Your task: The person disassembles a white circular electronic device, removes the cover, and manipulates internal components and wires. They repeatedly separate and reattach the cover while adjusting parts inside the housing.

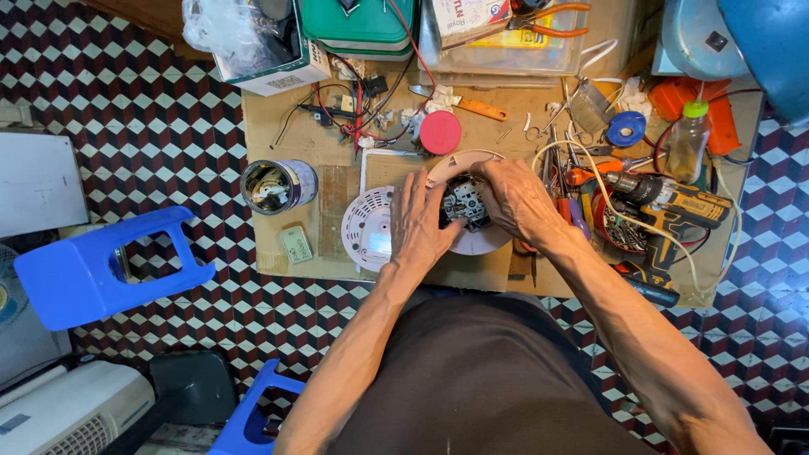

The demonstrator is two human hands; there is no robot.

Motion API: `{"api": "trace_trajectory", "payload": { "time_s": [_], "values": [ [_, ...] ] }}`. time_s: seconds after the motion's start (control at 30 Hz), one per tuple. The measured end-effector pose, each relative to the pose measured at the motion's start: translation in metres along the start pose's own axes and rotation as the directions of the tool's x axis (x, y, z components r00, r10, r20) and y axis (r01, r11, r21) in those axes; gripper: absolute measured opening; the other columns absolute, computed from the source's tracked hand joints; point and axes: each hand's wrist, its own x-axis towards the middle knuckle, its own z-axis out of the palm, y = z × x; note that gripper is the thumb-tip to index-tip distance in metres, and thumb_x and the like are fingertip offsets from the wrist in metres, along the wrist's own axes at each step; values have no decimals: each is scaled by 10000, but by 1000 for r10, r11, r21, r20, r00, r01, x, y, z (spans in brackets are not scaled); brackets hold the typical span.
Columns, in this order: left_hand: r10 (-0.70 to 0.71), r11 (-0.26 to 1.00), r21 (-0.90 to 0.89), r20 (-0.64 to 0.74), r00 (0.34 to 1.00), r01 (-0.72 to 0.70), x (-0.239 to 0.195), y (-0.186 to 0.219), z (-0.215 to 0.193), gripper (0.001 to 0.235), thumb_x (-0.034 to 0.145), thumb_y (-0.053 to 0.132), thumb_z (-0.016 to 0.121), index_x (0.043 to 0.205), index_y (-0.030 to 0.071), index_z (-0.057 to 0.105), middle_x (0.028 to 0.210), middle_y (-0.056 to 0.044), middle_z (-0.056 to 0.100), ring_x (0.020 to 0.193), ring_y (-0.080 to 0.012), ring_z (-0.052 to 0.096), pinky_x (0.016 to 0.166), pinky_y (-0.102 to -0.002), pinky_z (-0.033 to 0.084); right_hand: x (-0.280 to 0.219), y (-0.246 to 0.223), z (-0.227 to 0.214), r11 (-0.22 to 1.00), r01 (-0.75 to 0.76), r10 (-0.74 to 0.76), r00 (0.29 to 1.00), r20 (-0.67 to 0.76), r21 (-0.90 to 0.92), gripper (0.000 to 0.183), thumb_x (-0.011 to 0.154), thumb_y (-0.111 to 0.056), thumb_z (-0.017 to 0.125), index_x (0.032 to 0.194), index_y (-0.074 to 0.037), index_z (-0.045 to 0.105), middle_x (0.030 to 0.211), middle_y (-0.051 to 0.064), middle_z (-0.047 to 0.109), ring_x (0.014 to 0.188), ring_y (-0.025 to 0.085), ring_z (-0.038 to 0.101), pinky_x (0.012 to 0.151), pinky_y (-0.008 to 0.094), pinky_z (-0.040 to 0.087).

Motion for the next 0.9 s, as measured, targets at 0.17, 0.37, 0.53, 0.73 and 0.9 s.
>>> {"api": "trace_trajectory", "payload": {
  "time_s": [0.17,0.37,0.53,0.73,0.9],
  "values": [
    [-20,1000,13,35,999,19,2,-3,4,795,728,379,859,1383,36,566,1554,-274,371,1466,-462,292,1192,-615,220,-1,4,11,998,-12,15,999,52,-59,306,834,-9,618,1139,-27,628,1037,204,666,928,380,611,821,444,457],
    [-57,998,-5,77,995,58,3,-5,4,825,712,421,875,1380,46,570,1566,-269,340,1479,-455,249,1202,-618,193,2,5,15,999,25,-23,998,50,-28,296,857,0,616,1153,-7,612,1037,200,665,957,358,613,815,443,443],
    [-52,998,-16,60,997,53,9,-6,7,859,684,459,892,1374,52,583,1569,-273,327,1489,-450,223,1191,-644,179,8,7,20,997,8,-1,996,90,-80,289,867,-9,627,1155,-27,616,999,182,675,979,353,611,837,441,448],
    [-35,999,-29,72,997,38,13,-8,9,794,670,457,904,1302,66,624,1579,-271,321,1497,-452,218,1191,-656,184,11,8,26,992,7,8,992,123,-123,310,856,-30,647,1164,-21,610,1015,173,695,1031,355,614,875,455,452],
    [-61,995,-72,80,995,67,12,-10,11,786,665,435,903,1314,86,627,1586,-272,319,1497,-459,219,1190,-643,187,12,11,28,995,22,-11,994,109,-102,325,845,-31,648,1168,-27,614,1060,156,703,1073,347,615,893,456,449]
  ]
}}
